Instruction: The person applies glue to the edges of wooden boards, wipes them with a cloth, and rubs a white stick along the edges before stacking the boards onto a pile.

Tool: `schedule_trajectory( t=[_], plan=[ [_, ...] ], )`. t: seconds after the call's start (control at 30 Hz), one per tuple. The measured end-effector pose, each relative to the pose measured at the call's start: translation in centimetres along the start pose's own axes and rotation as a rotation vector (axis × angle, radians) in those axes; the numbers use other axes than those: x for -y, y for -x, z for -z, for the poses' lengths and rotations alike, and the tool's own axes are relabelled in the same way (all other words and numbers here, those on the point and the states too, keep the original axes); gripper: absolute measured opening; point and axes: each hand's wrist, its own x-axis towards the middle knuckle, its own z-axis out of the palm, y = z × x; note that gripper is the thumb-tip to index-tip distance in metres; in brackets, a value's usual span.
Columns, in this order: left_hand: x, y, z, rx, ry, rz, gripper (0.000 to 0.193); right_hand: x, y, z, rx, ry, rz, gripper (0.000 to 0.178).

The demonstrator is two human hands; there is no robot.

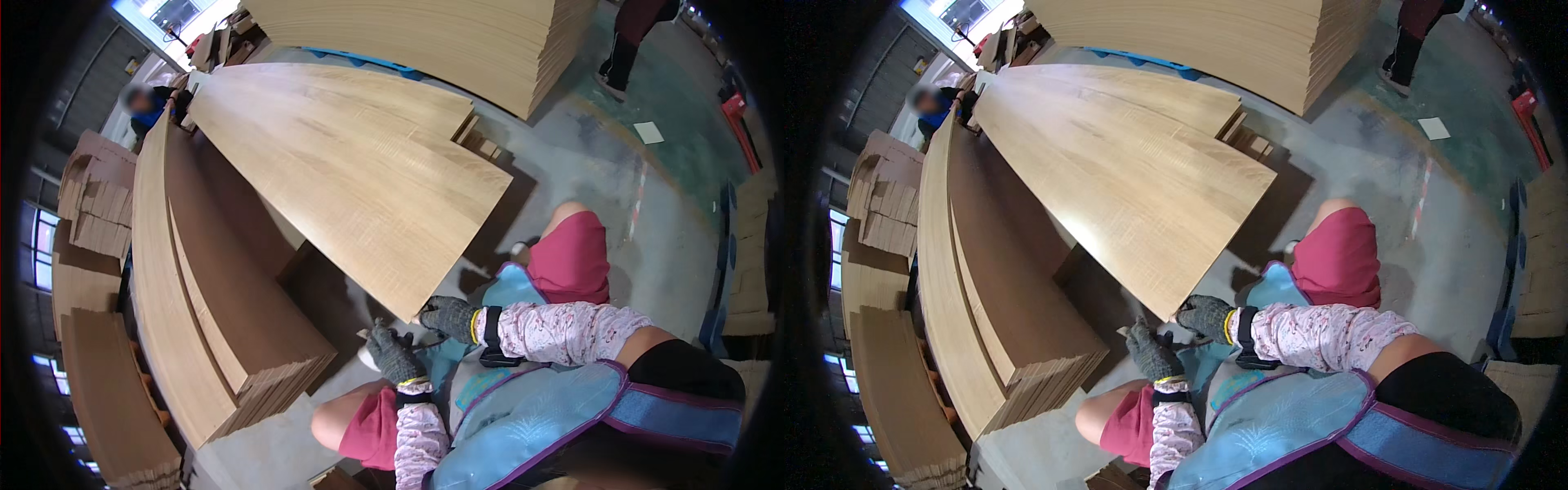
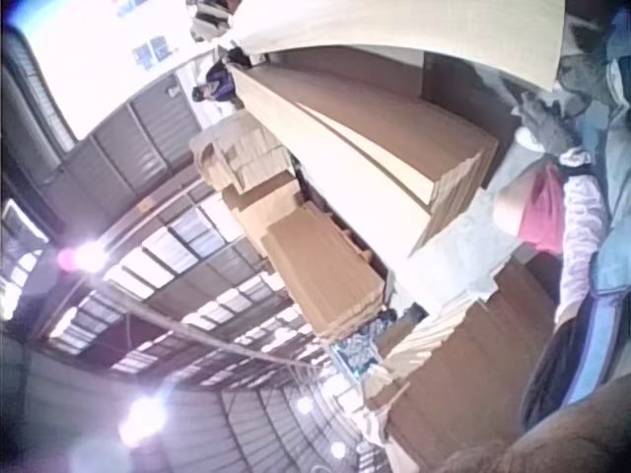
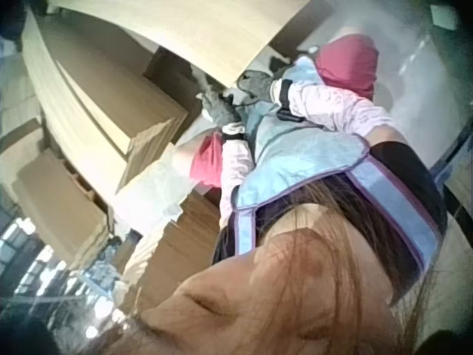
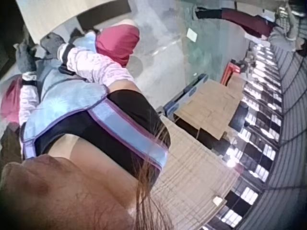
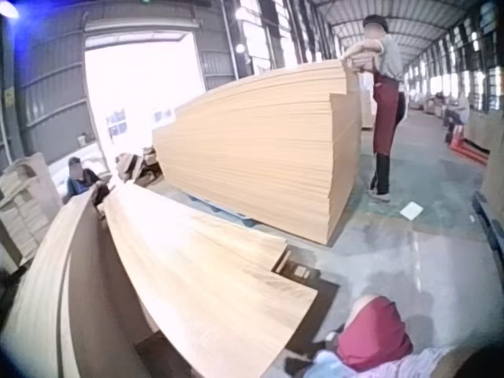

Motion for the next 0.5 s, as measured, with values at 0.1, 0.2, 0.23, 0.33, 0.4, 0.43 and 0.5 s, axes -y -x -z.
schedule_trajectory(
  t=[0.1,0.2,0.23,0.33,0.4,0.43,0.5],
  plan=[
    [1.0,-0.3,0.7,0.017,-0.068,-0.097,0.026,2.0,0.3,-0.3,0.087,-0.152,-0.169,0.032],
    [0.0,0.0,-0.1,-0.014,-0.001,-0.005,0.026,0.4,-0.4,0.2,-0.057,-0.242,-0.164,0.03],
    [0.0,-0.3,0.1,-0.016,-0.005,0.003,0.026,0.3,-0.6,0.6,-0.048,-0.284,-0.22,0.027],
    [0.0,-0.4,0.1,-0.033,0.01,0.011,0.024,1.1,-0.7,1.9,-0.091,-0.398,-0.283,0.021],
    [0.5,-0.6,0.4,-0.036,0.037,0.019,0.025,1.7,-0.6,2.8,-0.149,-0.522,-0.32,0.02],
    [0.1,-0.4,-0.1,-0.027,0.029,0.022,0.026,1.1,-0.7,3.9,-0.162,-0.45,-0.278,0.02],
    [0.3,-0.3,-0.4,-0.031,0.023,0.04,0.026,-0.4,-1.1,5.2,-0.199,-0.478,-0.237,0.02]
  ],
)
